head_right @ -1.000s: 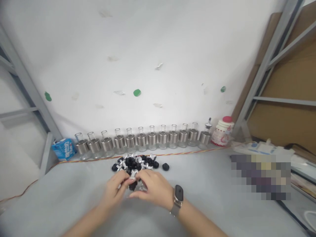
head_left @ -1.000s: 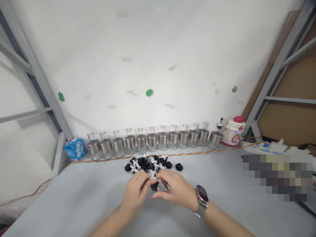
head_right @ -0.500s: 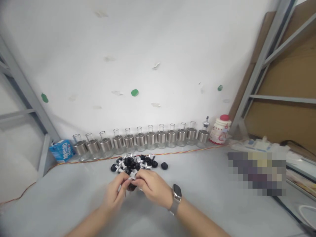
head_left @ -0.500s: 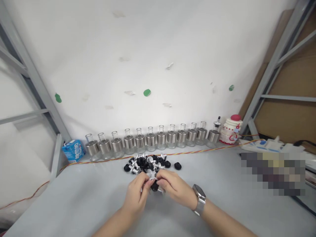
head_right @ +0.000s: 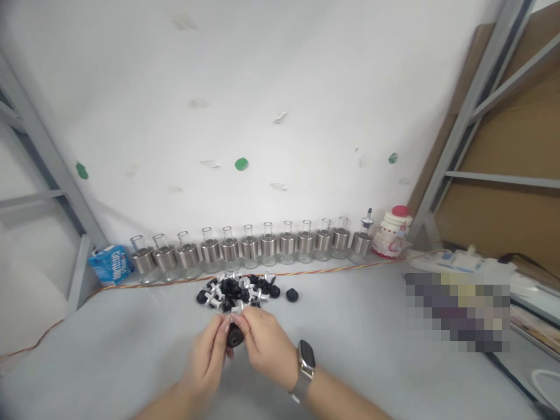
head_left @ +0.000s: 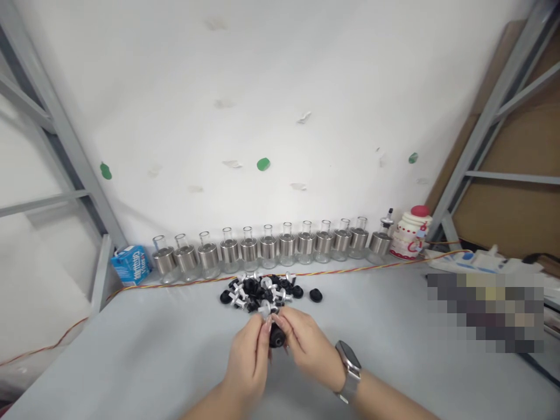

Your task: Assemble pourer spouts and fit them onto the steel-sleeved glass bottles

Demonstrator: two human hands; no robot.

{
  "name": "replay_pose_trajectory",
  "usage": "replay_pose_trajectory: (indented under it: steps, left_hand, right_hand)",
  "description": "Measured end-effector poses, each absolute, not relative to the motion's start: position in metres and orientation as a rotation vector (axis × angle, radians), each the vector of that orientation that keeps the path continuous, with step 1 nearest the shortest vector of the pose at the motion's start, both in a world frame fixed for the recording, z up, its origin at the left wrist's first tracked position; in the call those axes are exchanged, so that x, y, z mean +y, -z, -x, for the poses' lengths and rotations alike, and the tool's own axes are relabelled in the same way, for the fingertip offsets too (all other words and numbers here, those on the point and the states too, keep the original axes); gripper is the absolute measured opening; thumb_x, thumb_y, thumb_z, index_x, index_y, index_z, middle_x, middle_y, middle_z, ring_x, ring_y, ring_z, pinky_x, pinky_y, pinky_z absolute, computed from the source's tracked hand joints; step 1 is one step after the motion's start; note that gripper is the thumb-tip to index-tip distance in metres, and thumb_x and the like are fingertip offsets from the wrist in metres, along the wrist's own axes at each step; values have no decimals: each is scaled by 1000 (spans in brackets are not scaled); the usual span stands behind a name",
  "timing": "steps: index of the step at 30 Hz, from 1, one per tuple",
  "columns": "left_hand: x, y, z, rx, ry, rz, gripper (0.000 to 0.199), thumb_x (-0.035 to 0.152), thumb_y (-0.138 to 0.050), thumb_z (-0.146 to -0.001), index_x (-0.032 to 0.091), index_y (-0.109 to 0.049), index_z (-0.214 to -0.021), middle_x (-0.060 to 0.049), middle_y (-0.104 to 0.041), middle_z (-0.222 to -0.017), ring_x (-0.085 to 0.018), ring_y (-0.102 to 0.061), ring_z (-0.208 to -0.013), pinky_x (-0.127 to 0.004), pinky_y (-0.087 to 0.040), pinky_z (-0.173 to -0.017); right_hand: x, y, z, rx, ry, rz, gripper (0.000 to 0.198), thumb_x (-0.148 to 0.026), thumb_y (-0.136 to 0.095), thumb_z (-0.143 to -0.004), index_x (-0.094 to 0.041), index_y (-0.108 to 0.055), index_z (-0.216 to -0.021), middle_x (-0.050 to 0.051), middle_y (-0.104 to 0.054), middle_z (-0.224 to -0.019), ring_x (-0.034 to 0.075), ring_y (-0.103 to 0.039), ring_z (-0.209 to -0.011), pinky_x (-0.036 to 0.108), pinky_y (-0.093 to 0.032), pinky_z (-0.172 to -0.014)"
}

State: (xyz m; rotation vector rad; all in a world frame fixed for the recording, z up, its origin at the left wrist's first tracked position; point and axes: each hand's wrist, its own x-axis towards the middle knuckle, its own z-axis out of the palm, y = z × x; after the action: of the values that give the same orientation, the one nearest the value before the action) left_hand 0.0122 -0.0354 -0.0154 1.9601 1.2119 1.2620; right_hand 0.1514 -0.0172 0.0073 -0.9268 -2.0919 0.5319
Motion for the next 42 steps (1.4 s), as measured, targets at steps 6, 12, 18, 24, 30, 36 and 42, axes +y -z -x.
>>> replay_pose_trajectory:
  steps: [6, 12, 18, 24, 30, 36, 42]
  left_hand:
    - [-32, 7, -10, 1141, -1233, -1825, 29, 34, -25, -89, 19, -43, -72, 2, -50, -58, -9, -44, -47, -20, -36, -49]
    - [-31, 9, -8, 1166, -1288, -1815, 21, 32, -28, -88, 18, -44, -87, 2, -52, -62, -9, -46, -49, -20, -38, -49]
    - [-28, 5, -1, 1132, -1332, -2133, 16, 23, -32, -87, 18, -47, -91, 0, -55, -68, -10, -51, -57, -20, -40, -52]
    - [-24, 4, 5, 1127, -1350, -2340, 15, 21, -33, -85, 19, -48, -88, -1, -54, -69, -11, -51, -58, -21, -39, -54]
    - [-24, 0, 3, 1211, -1128, -2391, 25, 25, -32, -86, 19, -43, -64, 1, -49, -53, -11, -48, -51, -20, -36, -51]
    - [-23, 5, 7, 1237, -1269, -2545, 22, 22, -31, -87, 19, -44, -69, 1, -48, -54, -10, -46, -48, -20, -34, -49]
    - [-20, -1, 13, 1118, -1234, -2810, 15, 23, -35, -85, 17, -47, -79, -2, -53, -63, -12, -49, -54, -22, -36, -51]
  right_hand:
    - [-17, -15, -156, -1996, -783, 860, 29, -31, -25, -91, -20, -37, -67, -2, -46, -59, 10, -44, -55, 22, -35, -57]
    - [-13, -9, -160, -1954, -828, 822, 31, -34, -25, -91, -18, -41, -70, -1, -47, -63, 11, -45, -60, 23, -36, -59]
    - [-11, -6, -160, -1980, -755, 798, 27, -33, -27, -91, -18, -47, -82, 0, -48, -67, 11, -46, -60, 23, -37, -59]
    - [-10, -6, -160, -1996, -707, 788, 26, -31, -26, -91, -19, -48, -85, 0, -49, -68, 11, -46, -60, 23, -38, -60]
    - [-10, -8, -161, -2095, -603, 824, 27, -29, -26, -91, -19, -47, -78, 1, -49, -67, 12, -46, -64, 24, -38, -61]
    - [-13, -6, -161, -2097, -684, 730, 20, -36, -40, -85, -19, -44, -94, 2, -53, -76, 13, -50, -68, 25, -41, -65]
    - [-13, -8, -163, -2173, -630, 789, 29, -37, -59, -74, -20, -46, -93, 2, -56, -78, 14, -53, -70, 26, -42, -65]
